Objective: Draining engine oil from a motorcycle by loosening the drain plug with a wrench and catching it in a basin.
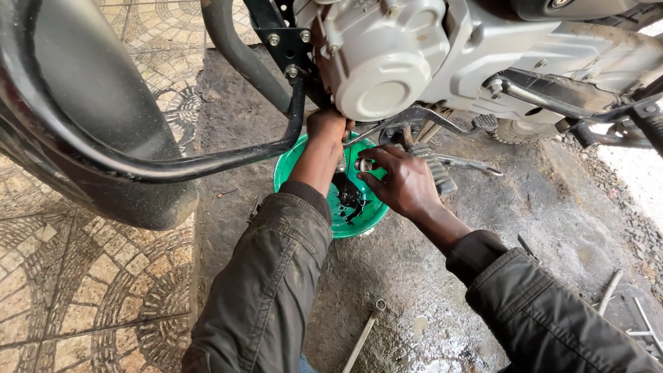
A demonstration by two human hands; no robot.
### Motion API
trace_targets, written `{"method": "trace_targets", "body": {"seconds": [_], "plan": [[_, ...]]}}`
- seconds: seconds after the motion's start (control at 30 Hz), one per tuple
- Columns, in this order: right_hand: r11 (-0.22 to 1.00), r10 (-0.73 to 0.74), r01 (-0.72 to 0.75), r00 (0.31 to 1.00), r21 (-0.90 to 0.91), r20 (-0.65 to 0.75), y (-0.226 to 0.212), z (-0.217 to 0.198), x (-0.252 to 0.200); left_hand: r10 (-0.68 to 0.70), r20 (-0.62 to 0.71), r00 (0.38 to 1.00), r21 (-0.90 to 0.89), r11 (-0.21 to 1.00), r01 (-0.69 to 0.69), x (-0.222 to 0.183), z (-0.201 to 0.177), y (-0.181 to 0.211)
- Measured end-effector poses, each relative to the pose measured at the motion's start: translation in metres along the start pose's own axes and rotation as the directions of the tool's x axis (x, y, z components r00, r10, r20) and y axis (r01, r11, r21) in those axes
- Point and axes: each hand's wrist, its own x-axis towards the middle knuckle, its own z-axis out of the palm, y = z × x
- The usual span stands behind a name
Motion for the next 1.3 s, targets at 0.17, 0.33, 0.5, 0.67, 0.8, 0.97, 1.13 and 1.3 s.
{"method": "trace_targets", "body": {"seconds": [0.17, 0.33, 0.5, 0.67, 0.8, 0.97, 1.13, 1.3], "plan": [[0.999, 0.009, -0.009, 1.0, 0.034, 0.017, -0.003, -0.006, 0.0, -0.039, 0.02, 0.999, -0.022, 0.999, 0.039, -0.013, -0.002, 0.01], [1.0, -0.013, 0.013, 1.0, 0.025, 0.003, -0.003, -0.005, 0.001, -0.014, 0.032, 0.999, 0.017, 1.0, 0.013, -0.011, -0.003, 0.01], [0.999, -0.026, 0.027, 0.999, 0.026, -0.024, -0.004, -0.006, 0.0, -0.11, 0.138, 0.984, -0.056, 0.991, 0.119, 0.016, -0.007, -0.009], [0.997, -0.07, 0.071, 0.997, 0.042, -0.033, 0.0, -0.004, 0.0, -0.162, 0.199, 0.967, -0.02, 0.985, 0.169, 0.053, -0.005, -0.032], [0.992, -0.096, 0.099, 0.995, -0.075, 0.03, 0.002, -0.003, 0.001, -0.185, 0.218, 0.958, -0.079, 0.975, 0.206, 0.015, -0.006, 0.001], [0.996, -0.082, 0.083, 0.997, -0.044, 0.014, 0.002, -0.001, -0.002, -0.192, 0.165, 0.967, -0.134, 0.967, 0.215, 0.004, -0.007, 0.007], [0.995, -0.078, 0.078, 0.997, -0.06, 0.008, 0.003, 0.001, -0.001, -0.243, 0.012, 0.97, -0.058, 0.968, 0.244, -0.02, 0.001, 0.029], [0.996, -0.062, 0.063, 0.998, -0.065, 0.02, 0.002, 0.001, 0.001, -0.239, -0.218, 0.946, -0.029, 0.971, 0.239, -0.038, 0.007, 0.044]]}}
